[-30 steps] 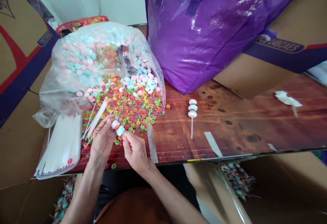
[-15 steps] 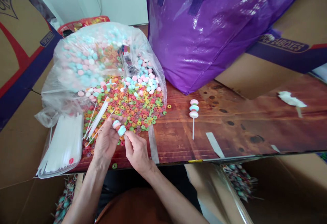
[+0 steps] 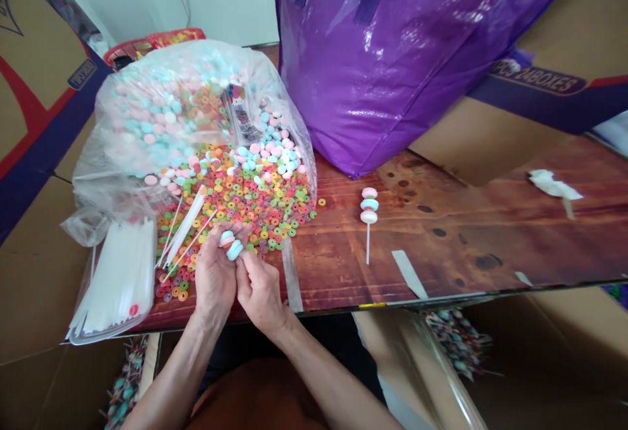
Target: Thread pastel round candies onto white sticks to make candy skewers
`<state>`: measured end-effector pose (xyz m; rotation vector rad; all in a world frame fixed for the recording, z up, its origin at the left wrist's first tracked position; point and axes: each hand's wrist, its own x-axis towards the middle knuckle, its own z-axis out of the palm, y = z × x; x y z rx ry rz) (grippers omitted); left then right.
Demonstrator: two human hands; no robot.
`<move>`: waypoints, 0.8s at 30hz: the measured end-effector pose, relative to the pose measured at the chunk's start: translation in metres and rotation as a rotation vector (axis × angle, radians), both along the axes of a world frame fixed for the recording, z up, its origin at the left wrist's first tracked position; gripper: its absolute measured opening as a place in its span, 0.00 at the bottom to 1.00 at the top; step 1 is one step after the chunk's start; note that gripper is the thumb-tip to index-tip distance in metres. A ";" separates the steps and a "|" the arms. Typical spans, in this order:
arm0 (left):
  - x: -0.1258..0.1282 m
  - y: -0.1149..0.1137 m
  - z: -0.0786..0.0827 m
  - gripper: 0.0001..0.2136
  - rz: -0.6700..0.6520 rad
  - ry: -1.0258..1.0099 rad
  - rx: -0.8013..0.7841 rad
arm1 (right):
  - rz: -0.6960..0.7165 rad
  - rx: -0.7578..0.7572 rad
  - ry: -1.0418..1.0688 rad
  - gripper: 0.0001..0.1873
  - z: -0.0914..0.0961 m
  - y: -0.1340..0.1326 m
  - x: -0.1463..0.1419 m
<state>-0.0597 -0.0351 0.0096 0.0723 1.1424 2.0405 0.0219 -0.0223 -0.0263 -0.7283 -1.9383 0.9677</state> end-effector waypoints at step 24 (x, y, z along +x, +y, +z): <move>-0.012 -0.008 0.001 0.23 -0.150 0.022 0.059 | -0.029 -0.216 0.104 0.13 -0.003 0.007 -0.004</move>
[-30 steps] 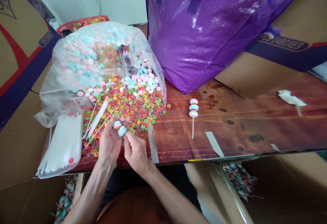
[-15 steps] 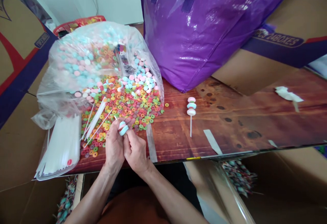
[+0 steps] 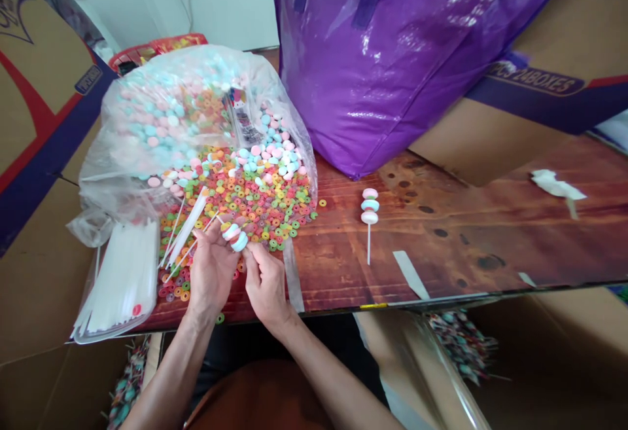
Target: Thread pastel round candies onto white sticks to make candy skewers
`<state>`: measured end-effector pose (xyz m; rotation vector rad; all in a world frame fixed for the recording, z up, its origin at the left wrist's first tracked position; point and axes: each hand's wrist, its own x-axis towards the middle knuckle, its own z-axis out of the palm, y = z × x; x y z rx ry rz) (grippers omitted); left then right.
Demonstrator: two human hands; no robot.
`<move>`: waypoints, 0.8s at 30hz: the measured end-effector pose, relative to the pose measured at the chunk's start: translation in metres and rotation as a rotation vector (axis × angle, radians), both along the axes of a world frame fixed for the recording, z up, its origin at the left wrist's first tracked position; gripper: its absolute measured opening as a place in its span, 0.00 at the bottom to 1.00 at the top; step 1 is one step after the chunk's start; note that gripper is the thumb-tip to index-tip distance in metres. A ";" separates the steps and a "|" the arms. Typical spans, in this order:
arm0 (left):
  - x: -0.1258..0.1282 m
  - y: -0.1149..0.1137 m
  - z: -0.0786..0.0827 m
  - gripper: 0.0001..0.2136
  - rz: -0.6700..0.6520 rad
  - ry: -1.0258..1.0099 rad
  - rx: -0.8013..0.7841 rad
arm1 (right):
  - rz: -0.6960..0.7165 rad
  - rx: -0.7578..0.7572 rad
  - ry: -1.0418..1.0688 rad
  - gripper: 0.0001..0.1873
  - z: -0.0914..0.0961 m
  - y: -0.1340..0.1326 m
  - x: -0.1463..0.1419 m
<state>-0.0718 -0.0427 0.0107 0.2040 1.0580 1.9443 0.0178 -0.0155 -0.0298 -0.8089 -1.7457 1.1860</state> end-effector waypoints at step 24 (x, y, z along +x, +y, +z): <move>0.027 0.050 0.001 0.16 -0.216 0.110 -0.139 | -0.157 0.011 -0.029 0.13 0.006 0.031 0.036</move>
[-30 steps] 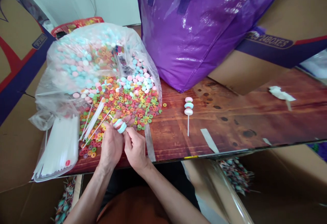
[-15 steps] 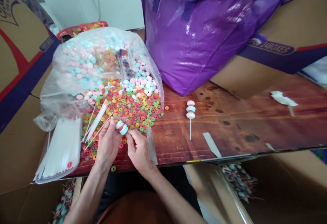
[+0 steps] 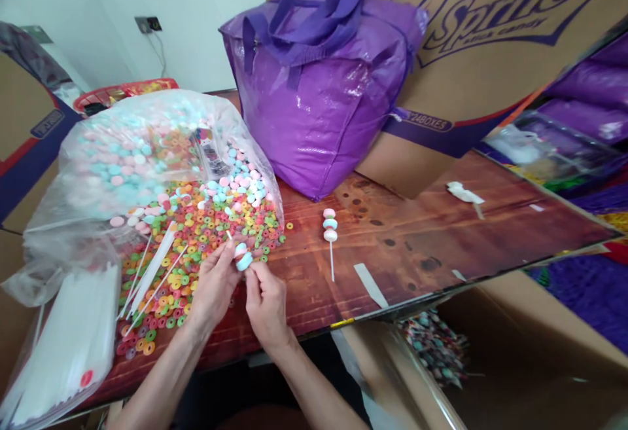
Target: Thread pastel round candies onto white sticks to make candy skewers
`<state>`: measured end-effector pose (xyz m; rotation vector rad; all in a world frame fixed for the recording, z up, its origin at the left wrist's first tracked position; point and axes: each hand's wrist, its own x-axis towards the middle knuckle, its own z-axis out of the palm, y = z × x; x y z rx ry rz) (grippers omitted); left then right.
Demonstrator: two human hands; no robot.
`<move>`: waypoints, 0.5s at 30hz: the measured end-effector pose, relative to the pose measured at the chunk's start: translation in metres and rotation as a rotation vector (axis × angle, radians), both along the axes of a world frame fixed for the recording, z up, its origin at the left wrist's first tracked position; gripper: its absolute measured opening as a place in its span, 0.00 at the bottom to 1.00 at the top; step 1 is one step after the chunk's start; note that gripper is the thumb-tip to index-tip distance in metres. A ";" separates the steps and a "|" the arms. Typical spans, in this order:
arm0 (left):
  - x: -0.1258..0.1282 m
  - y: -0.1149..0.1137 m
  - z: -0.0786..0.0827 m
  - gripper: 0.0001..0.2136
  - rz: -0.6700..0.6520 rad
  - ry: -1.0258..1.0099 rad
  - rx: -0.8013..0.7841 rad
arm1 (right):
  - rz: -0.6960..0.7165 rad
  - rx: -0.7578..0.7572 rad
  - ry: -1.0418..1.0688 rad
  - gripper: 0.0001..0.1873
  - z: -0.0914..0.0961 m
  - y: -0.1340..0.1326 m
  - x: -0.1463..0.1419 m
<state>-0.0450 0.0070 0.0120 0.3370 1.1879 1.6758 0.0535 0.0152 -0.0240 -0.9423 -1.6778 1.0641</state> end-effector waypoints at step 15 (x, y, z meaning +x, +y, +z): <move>-0.040 0.132 -0.019 0.10 -0.217 1.517 -0.280 | -0.185 -0.079 -0.080 0.15 -0.009 0.021 0.026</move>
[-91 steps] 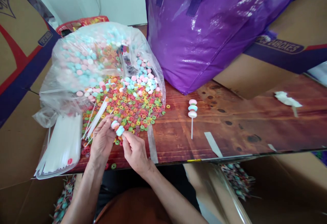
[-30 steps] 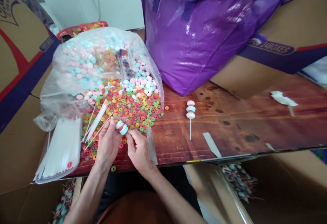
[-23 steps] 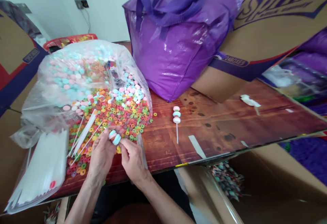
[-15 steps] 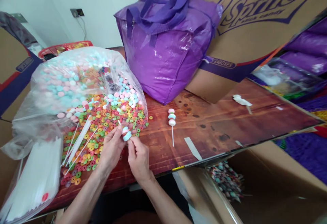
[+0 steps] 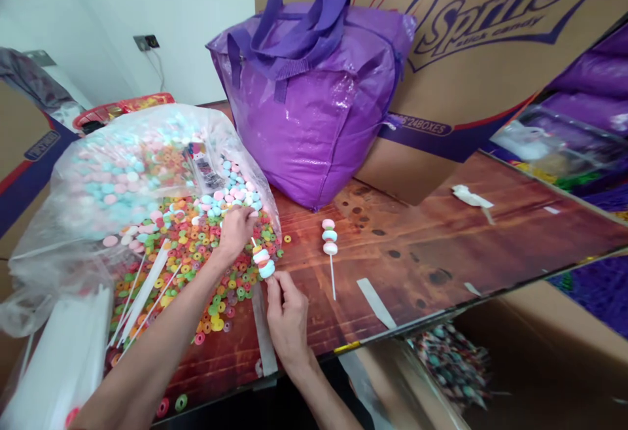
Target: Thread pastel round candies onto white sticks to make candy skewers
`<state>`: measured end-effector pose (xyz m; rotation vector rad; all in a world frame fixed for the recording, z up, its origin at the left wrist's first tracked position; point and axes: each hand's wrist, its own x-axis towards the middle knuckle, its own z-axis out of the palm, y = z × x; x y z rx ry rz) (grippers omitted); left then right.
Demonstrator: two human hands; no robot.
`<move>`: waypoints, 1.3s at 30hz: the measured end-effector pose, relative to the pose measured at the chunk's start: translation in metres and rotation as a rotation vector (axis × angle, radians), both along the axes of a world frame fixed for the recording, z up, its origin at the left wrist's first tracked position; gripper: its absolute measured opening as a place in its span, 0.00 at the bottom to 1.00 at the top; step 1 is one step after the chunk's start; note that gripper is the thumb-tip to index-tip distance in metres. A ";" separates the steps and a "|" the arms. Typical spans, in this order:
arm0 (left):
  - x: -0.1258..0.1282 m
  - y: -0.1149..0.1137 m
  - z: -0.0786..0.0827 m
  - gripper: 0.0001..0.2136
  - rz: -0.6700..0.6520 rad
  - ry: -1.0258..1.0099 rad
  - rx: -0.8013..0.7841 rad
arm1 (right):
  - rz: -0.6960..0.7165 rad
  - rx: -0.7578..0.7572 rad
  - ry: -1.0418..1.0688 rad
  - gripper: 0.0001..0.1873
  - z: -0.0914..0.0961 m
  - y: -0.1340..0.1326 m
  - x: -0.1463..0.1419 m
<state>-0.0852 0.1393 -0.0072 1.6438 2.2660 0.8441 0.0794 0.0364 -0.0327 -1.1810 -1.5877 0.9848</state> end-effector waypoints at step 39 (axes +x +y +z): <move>-0.037 -0.080 0.009 0.18 -0.029 -0.975 0.152 | 0.140 0.031 0.002 0.13 -0.002 -0.005 -0.007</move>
